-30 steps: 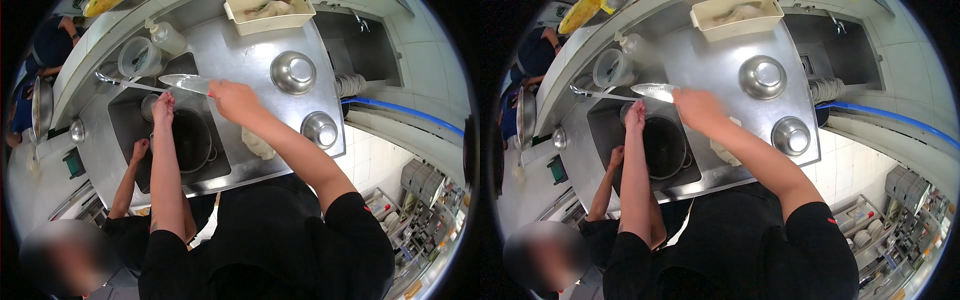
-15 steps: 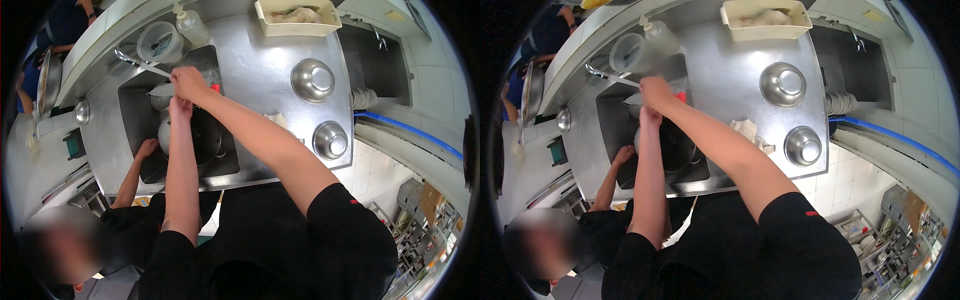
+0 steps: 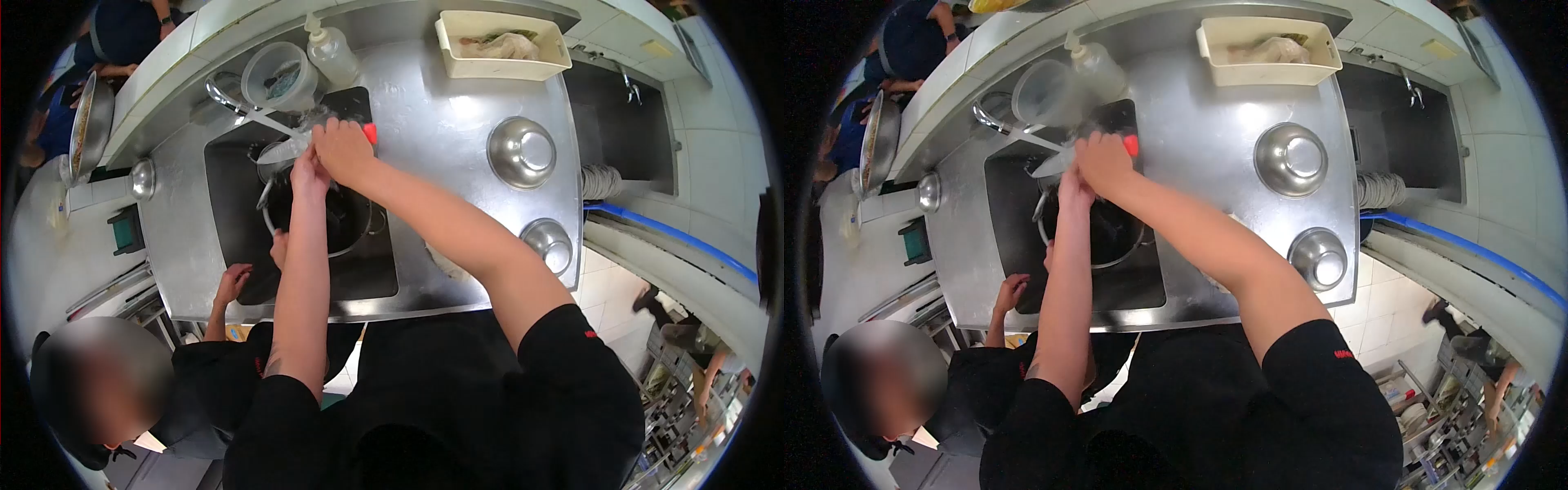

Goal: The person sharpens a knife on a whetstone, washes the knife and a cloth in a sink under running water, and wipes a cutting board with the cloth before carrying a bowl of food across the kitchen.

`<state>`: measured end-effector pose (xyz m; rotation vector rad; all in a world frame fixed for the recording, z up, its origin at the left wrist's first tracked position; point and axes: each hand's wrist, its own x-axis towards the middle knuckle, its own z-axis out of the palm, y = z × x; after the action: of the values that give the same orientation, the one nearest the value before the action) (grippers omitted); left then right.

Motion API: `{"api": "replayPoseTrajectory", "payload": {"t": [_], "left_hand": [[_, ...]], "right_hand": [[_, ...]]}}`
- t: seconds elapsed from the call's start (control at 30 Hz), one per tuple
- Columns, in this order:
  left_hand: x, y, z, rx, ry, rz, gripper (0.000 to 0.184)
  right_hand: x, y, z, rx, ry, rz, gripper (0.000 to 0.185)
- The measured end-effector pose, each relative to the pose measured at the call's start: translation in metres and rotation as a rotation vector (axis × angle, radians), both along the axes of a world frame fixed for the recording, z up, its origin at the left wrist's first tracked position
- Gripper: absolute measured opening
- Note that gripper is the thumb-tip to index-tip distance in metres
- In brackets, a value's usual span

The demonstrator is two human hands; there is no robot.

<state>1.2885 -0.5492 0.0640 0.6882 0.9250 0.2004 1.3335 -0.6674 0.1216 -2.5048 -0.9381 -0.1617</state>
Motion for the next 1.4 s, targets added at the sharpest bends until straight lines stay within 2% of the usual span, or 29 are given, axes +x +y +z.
{"api": "replayPoseTrajectory", "payload": {"t": [0.1, 0.17, 0.2, 0.23, 0.27, 0.33, 0.4, 0.43, 0.47, 0.53, 0.6, 0.67, 0.7, 0.73, 0.8, 0.83, 0.9, 0.97, 1.03, 1.1, 1.17, 1.2, 1.23, 1.3, 1.33, 1.37, 1.4], "left_hand": [[-0.009, 0.017, -0.026, 0.132, -0.153, -0.132, 0.020], [-0.012, 0.028, 0.003, 0.192, 0.051, -0.091, 0.021], [-0.017, 0.062, -0.024, 0.205, -0.009, -0.177, 0.020], [-0.014, 0.052, 0.004, 0.226, -0.020, -0.091, 0.018], [-0.015, 0.057, 0.012, 0.259, 0.000, -0.078, 0.018], [-0.014, 0.073, 0.019, 0.300, 0.017, -0.055, 0.019], [-0.013, 0.088, 0.017, 0.373, 0.105, -0.149, 0.021], [-0.010, 0.090, 0.020, 0.371, 0.105, -0.142, 0.021], [-0.007, 0.090, 0.026, 0.495, 0.164, -0.235, 0.022], [0.002, 0.098, 0.022, 0.701, 0.236, -0.443, 0.024], [0.013, 0.144, -0.006, 1.010, 0.231, -0.462, 0.023], [0.035, 0.204, -0.015, 1.501, 0.408, -0.179, 0.030], [0.043, 0.226, 0.003, 1.636, 0.397, -0.088, 0.039], [0.054, 0.264, 0.010, 1.550, 0.421, -0.038, 0.053], [0.075, 0.325, 0.011, 1.545, 0.530, 0.102, 0.066], [0.079, 0.345, 0.015, 1.543, 0.520, 0.106, 0.066], [0.094, 0.370, 0.021, 1.235, 0.453, -0.077, 0.075], [0.104, 0.367, 0.018, 1.240, 0.478, -0.081, 0.079], [0.100, 0.360, 0.015, 1.346, 0.394, -0.259, 0.081], [0.092, 0.352, 0.008, 1.427, 0.453, -0.141, 0.081], [0.071, 0.337, 0.022, 1.547, 0.727, -0.247, 0.079], [0.065, 0.309, 0.044, 1.616, 0.913, -0.263, 0.072], [0.057, 0.303, 0.055, 1.620, 0.907, -0.251, 0.072], [0.052, 0.293, 0.064, 2.367, 0.581, -0.389, 0.069], [0.059, 0.305, 0.065, 2.355, 0.172, -0.615, 0.072], [0.061, 0.303, 0.059, 2.351, 0.164, -0.623, 0.072], [0.066, 0.289, 0.063, 2.341, 0.338, -0.775, 0.074]], "right_hand": [[-0.001, -0.025, 0.002, -0.013, 0.146, 0.069, 0.020], [-0.006, -0.046, 0.006, 0.017, 0.163, 0.106, 0.019], [-0.008, -0.059, 0.009, 0.023, 0.167, 0.109, 0.019], [-0.008, -0.075, 0.014, 0.044, 0.205, 0.080, 0.017], [-0.008, -0.090, 0.018, 0.066, 0.242, 0.054, 0.016], [-0.011, -0.125, 0.022, 0.105, 0.235, 0.006, 0.017], [-0.017, -0.165, 0.034, 0.096, 0.297, -0.028, 0.022], [-0.021, -0.183, 0.050, 0.089, 0.438, -0.089, 0.021], [-0.026, -0.201, 0.063, 0.079, 0.579, -0.153, 0.021], [-0.032, -0.231, 0.064, 0.098, 0.670, -0.179, 0.024], [-0.042, -0.248, 0.069, 0.137, 0.766, -0.208, 0.024], [-0.055, -0.256, 0.076, 0.180, 0.861, -0.240, 0.025], [-0.060, -0.259, 0.080, 0.189, 0.975, -0.248, 0.026], [-0.065, -0.260, 0.083, 0.199, 1.088, -0.255, 0.027], [-0.078, -0.260, 0.091, 0.213, 1.125, -0.269, 0.027], [-0.084, -0.260, 0.093, 0.226, 1.171, -0.287, 0.028], [-0.098, -0.260, 0.094, 0.240, 1.199, -0.338, 0.028], [-0.109, -0.257, 0.093, 0.243, 1.239, -0.393, 0.029], [-0.121, -0.253, 0.091, 0.366, 1.334, -0.495, 0.029], [-0.130, -0.250, 0.079, 0.390, 1.339, -0.496, 0.031], [-0.130, -0.242, 0.077, 0.396, 1.344, -0.452, 0.030], [-0.126, -0.238, 0.080, 0.324, 1.341, -0.423, 0.030], [-0.124, -0.235, 0.079, 0.329, 1.331, -0.416, 0.030], [-0.122, -0.230, 0.075, 0.248, 1.204, -0.338, 0.029], [-0.119, -0.227, 0.075, 0.251, 1.200, -0.345, 0.029], [-0.117, -0.223, 0.076, 0.241, 1.144, -0.325, 0.029], [-0.117, -0.221, 0.076, 0.232, 1.091, -0.309, 0.029]]}}
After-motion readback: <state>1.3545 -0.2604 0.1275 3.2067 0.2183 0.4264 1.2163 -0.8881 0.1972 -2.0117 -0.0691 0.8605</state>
